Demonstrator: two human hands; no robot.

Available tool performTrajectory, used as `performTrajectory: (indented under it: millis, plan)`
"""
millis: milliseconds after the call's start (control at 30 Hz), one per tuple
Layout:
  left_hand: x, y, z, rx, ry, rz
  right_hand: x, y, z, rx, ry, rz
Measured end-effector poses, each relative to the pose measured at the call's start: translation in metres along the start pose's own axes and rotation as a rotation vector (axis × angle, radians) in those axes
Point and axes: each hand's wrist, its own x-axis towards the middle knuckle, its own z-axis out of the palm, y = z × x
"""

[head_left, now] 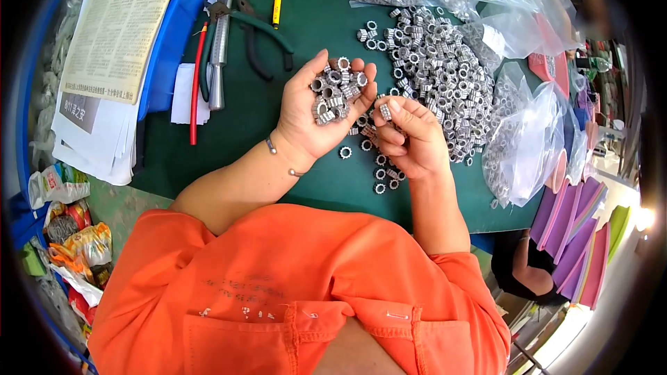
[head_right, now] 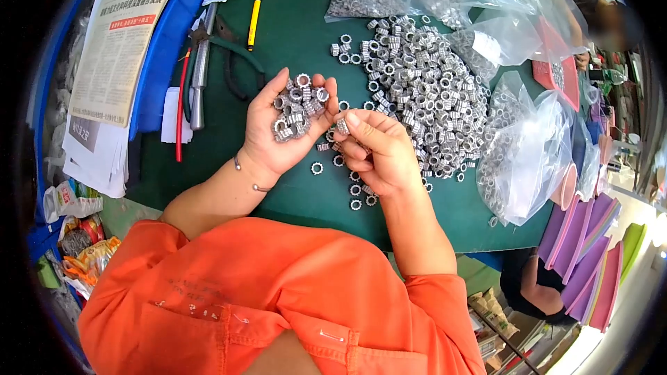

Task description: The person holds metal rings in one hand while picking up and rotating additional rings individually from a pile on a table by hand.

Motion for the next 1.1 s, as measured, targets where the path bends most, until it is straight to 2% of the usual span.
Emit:
performTrajectory:
  millis: [200, 333, 467, 567, 600, 667, 733, 800, 967, 1067, 1100]
  plan:
    - [-0.004, -0.008, 0.009, 0.032, 0.074, -0.025, -0.001, 0.006, -0.006, 0.129, -0.118, 0.015]
    - [-0.004, -0.009, 0.007, 0.053, 0.035, -0.011, 0.000, 0.012, -0.008, 0.111, -0.205, -0.068]
    - [-0.003, -0.008, 0.003, 0.020, -0.017, -0.024, -0.003, 0.007, 0.003, 0.320, -0.256, -0.126]
    - [-0.003, -0.009, 0.003, 0.037, -0.008, -0.030, -0.005, 0.003, 0.009, -0.157, -0.092, -0.177]
    - [-0.003, -0.010, 0.004, 0.039, -0.005, -0.028, -0.004, 0.009, 0.020, -0.623, 0.071, -0.369]
    - [-0.003, -0.011, 0.004, 0.090, 0.005, -0.034, 0.000, 0.006, 0.031, -1.252, -0.040, -0.696]
    - [-0.002, -0.012, 0.006, 0.086, 0.018, -0.033, 0.000, 0.012, 0.037, -1.262, -0.002, -0.685]
    - [-0.002, -0.010, 0.007, 0.076, 0.041, -0.022, 0.004, 0.015, 0.036, -1.301, 0.021, -0.863]
    - [0.000, -0.009, 0.001, 0.065, 0.026, 0.028, 0.000, 0.016, 0.029, -1.267, 0.050, -0.770]
    - [-0.001, -0.008, 0.002, 0.049, 0.010, 0.003, 0.002, 0.019, 0.022, -1.115, 0.041, -0.744]
    - [-0.002, -0.008, 0.003, 0.028, -0.009, -0.005, 0.003, 0.021, 0.022, -0.933, 0.035, -0.698]
